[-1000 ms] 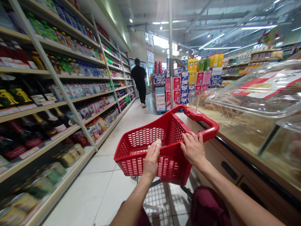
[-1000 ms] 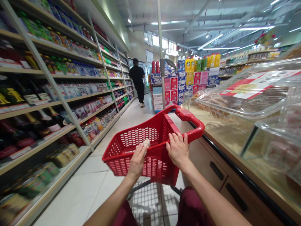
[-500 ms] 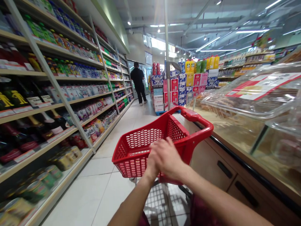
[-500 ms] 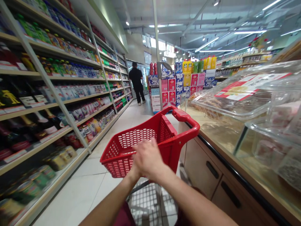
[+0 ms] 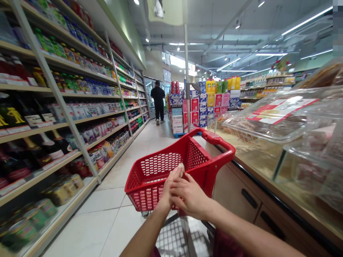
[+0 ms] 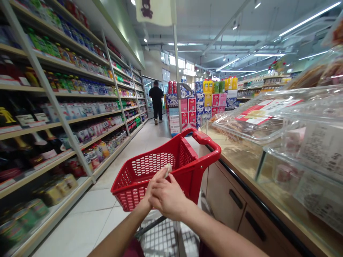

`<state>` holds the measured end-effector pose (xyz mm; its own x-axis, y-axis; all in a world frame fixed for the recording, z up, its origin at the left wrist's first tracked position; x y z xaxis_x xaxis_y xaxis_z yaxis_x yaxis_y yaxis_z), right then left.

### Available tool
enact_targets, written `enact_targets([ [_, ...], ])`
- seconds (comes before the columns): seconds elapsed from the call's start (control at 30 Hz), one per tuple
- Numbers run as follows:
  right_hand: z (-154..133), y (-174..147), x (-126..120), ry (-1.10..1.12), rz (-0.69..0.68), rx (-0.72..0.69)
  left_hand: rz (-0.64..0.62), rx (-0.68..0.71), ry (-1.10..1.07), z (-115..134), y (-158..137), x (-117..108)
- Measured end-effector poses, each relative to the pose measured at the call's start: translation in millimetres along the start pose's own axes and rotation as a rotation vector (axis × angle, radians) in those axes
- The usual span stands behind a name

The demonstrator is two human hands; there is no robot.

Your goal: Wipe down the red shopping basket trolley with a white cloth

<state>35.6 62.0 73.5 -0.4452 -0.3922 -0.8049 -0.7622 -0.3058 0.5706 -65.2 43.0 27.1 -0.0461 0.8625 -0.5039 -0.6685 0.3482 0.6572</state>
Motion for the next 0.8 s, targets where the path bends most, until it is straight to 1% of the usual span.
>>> enact_targets([
  [0.03,13.8,-1.5,-6.3,0.005,0.065,0.072,0.029,-0.032,-0.016,2.0,3.2,-4.0],
  [0.1,43.9,-8.9,-17.0,0.091,0.282,0.277,0.058,-0.079,-0.097,12.6,6.5,-9.0],
  [0.13,55.9,-13.3,-16.9,0.15,0.373,0.362,0.046,-0.109,-0.176,19.8,6.4,-8.7],
  [0.17,64.6,-16.2,-13.3,0.211,0.434,0.416,0.011,-0.14,-0.275,28.0,5.8,-5.9],
  [0.2,69.3,-16.4,-7.5,0.26,0.455,0.431,-0.041,-0.172,-0.387,36.4,4.8,-1.3],
  [0.27,71.4,-13.1,1.3,0.303,0.443,0.387,-0.17,-0.229,-0.576,49.8,3.7,9.0],
  [0.33,74.1,-12.1,-4.7,0.272,0.439,0.33,-0.261,-0.277,-0.656,49.0,5.2,12.8],
  [0.37,78.2,-13.4,-14.8,0.237,0.447,0.304,-0.29,-0.281,-0.637,42.2,6.6,11.4],
  [0.4,85.0,-16.0,-30.0,0.184,0.465,0.282,-0.298,-0.274,-0.563,30.5,7.8,7.3],
  [0.43,94.7,-19.6,-49.1,0.111,0.487,0.267,-0.285,-0.263,-0.434,14.6,8.0,1.1],
  [0.5,120.5,-28.8,-91.7,-0.099,0.531,0.261,-0.22,-0.247,-0.065,-23.4,3.9,-14.7],
  [0.53,135.9,-32.9,-109.4,-0.228,0.525,0.293,-0.193,-0.245,0.126,-41.7,-0.9,-21.4],
  [0.57,150.9,-36.3,-122.2,-0.36,0.503,0.341,-0.205,-0.218,0.266,-55.7,-6.8,-23.3],
  [0.6,163.8,-37.3,-126.5,-0.453,0.44,0.383,-0.212,-0.173,0.374,-65.3,-12.6,-23.8],
  [0.63,171.5,-36.2,-122.5,-0.508,0.36,0.398,-0.219,-0.126,0.449,-71.5,-18.0,-22.8],
  [0.67,173.2,-33.2,-110.9,-0.532,0.273,0.383,-0.223,-0.078,0.499,-74.3,-22.4,-21.0],
  [0.7,168.6,-28.9,-93.5,-0.527,0.185,0.335,-0.221,-0.039,0.534,-75.0,-25.4,-19.4],
  [0.77,146.5,-20.4,-54.3,-0.49,0.046,0.181,-0.22,-0.009,0.583,-75.1,-27.2,-16.7],
  [0.8,135.6,-18.2,-39.3,-0.481,-0.003,0.113,-0.23,-0.001,0.598,-74.7,-26.7,-15.0],
])
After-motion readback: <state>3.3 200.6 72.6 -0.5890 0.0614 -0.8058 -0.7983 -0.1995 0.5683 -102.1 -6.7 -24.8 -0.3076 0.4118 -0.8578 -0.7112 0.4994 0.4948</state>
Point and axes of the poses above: each hand's wrist, its own y-axis towards the middle knuckle, its own x-axis out of the palm, z = x × y, the point moved 8 cm from there along y, towards the middle knuckle, and after that the axes turned 2 degrees about -x, right-handed, at the moved point
